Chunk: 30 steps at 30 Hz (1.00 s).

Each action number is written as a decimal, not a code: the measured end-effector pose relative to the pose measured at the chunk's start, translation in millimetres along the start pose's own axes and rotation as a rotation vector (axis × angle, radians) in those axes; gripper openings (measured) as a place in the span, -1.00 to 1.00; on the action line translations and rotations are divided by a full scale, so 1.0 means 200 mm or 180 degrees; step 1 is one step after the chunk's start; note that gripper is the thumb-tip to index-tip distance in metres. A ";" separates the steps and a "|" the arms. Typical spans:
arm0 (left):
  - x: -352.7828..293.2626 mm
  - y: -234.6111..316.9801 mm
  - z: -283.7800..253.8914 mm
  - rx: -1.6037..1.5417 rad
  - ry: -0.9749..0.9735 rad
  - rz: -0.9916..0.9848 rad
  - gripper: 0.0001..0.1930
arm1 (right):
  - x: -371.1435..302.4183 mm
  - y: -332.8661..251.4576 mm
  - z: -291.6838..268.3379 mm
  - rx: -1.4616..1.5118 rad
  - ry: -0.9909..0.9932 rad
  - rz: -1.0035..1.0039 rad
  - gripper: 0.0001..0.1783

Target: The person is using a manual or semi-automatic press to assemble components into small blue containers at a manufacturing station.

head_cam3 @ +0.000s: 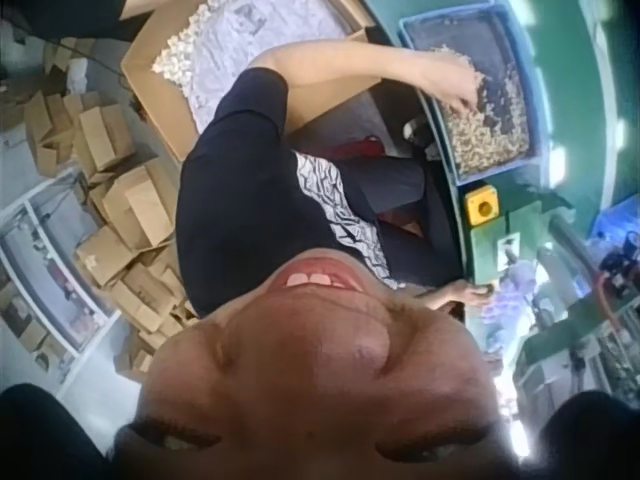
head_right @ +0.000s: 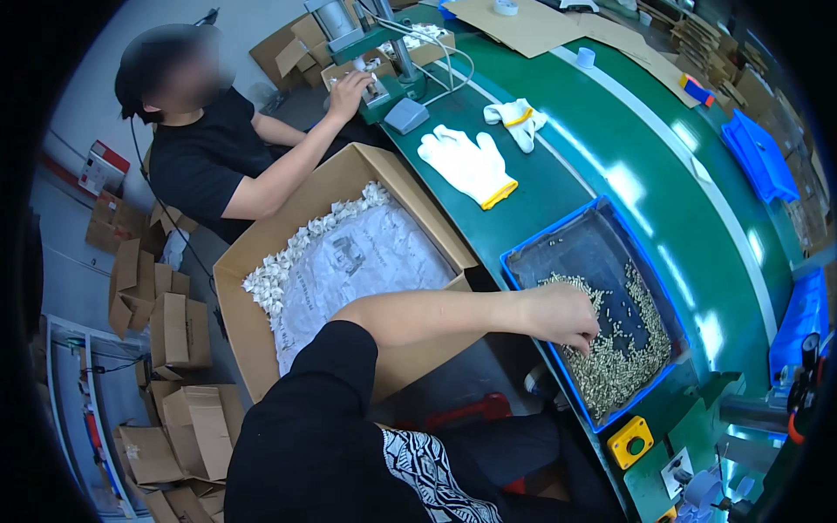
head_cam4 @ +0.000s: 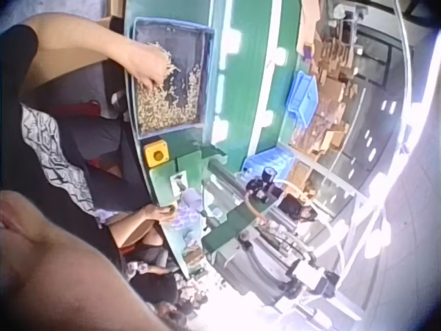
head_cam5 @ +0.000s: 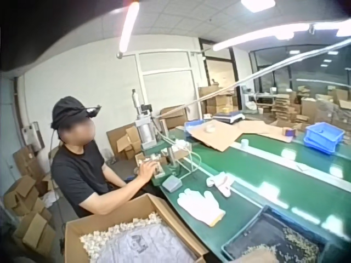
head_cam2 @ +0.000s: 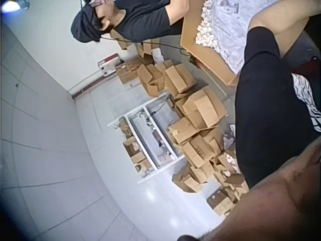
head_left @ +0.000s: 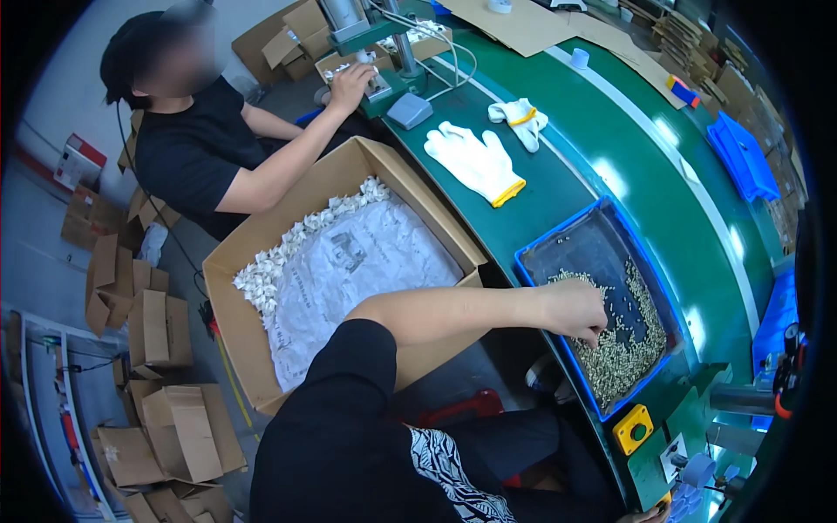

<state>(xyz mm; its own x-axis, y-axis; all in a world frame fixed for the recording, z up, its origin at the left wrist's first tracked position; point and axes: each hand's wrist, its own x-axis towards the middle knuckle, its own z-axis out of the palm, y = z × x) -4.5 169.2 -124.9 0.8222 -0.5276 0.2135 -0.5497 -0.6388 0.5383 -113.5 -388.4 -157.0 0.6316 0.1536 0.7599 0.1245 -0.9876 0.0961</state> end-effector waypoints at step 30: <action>0.04 0.02 0.00 0.0344 -0.0122 0.0233 -0.75 | 0.41 -0.32 0.16 0.2737 -0.0296 0.2260 -0.33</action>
<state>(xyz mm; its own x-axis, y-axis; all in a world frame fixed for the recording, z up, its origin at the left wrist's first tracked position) -0.6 162.8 -121.0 0.7742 -0.5947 0.2165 -0.6224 -0.6533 0.4310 -45.0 -311.9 -120.8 0.8199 -0.3982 0.4114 0.1779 -0.5057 -0.8441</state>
